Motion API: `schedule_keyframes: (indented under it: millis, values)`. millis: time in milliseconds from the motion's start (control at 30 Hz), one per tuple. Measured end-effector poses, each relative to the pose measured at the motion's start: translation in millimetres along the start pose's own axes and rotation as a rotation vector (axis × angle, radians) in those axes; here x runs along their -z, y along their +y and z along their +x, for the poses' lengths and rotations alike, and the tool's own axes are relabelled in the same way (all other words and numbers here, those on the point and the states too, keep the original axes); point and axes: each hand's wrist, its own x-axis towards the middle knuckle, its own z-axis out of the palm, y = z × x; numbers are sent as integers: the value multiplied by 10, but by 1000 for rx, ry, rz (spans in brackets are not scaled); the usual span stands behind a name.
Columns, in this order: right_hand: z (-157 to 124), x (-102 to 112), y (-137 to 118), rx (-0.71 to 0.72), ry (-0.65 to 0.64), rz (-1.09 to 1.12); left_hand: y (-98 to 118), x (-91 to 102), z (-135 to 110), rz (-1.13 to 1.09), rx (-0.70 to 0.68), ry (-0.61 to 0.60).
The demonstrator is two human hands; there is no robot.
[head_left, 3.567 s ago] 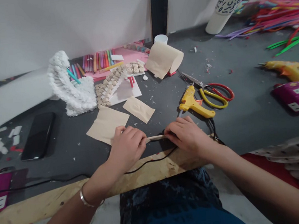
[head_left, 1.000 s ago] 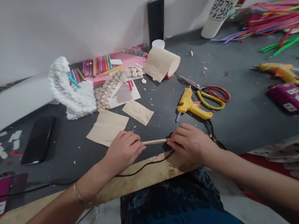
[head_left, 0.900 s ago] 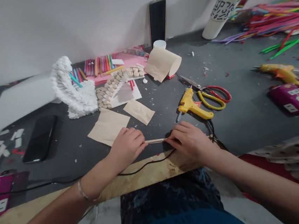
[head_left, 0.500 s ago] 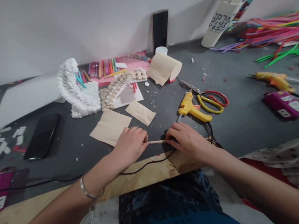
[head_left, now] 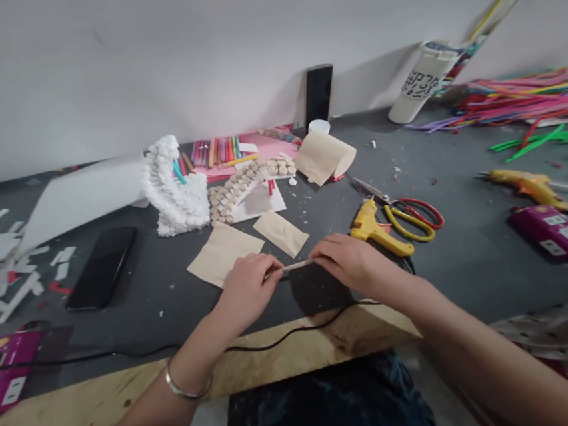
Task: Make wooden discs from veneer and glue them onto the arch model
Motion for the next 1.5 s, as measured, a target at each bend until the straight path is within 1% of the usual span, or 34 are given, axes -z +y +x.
schedule_keyframes:
  millis: [100, 167, 267, 367, 433, 533, 633, 700, 767, 833, 967, 1133, 1267, 1367, 1500]
  values:
    - [129, 19, -3, -115, -30, 103, -76, 0, 2, -167, 90, 55]
    - [192, 17, 3, -155, -25, 161, -118, -2, 5, -260, 136, 87]
    - [271, 0, 7, -125, 14, 154, -163, -9, 12, -349, 196, 147]
    - [337, -20, 10, -132, 21, 134, -193, -27, 10, -432, 246, 158]
    - [372, -35, 29, -157, 16, 185, -210, -42, 2, -467, 257, 151]
    - [418, -79, 83, -171, 17, 382, -222, -60, -10, -486, 268, 157]
    - [464, -157, 120, -165, 55, 558, -207, -68, -10, -486, 279, 168]
    - [487, -221, 107, -166, 106, 619, -183, -77, -4, -480, 263, 171]
    - [495, -278, 63, -197, 154, 662, -159, -95, -1, -467, 229, 168]
    - [489, -313, 0, -233, 167, 693, -144, -121, -6, -439, 202, 164]
    - [456, -299, -122, -222, 56, 684, -153, -158, -32, -376, 210, 157]
    - [439, -273, -192, -176, -46, 632, -157, -117, -56, -334, 230, 168]
    - [433, -301, -183, -229, -129, 578, -142, -78, -57, -303, 181, 171]
    - [428, -302, -141, -262, -134, 561, -136, -63, -52, -305, 151, 164]
    - [421, -303, -102, -229, -111, 511, -127, -50, -50, -307, 164, 177]
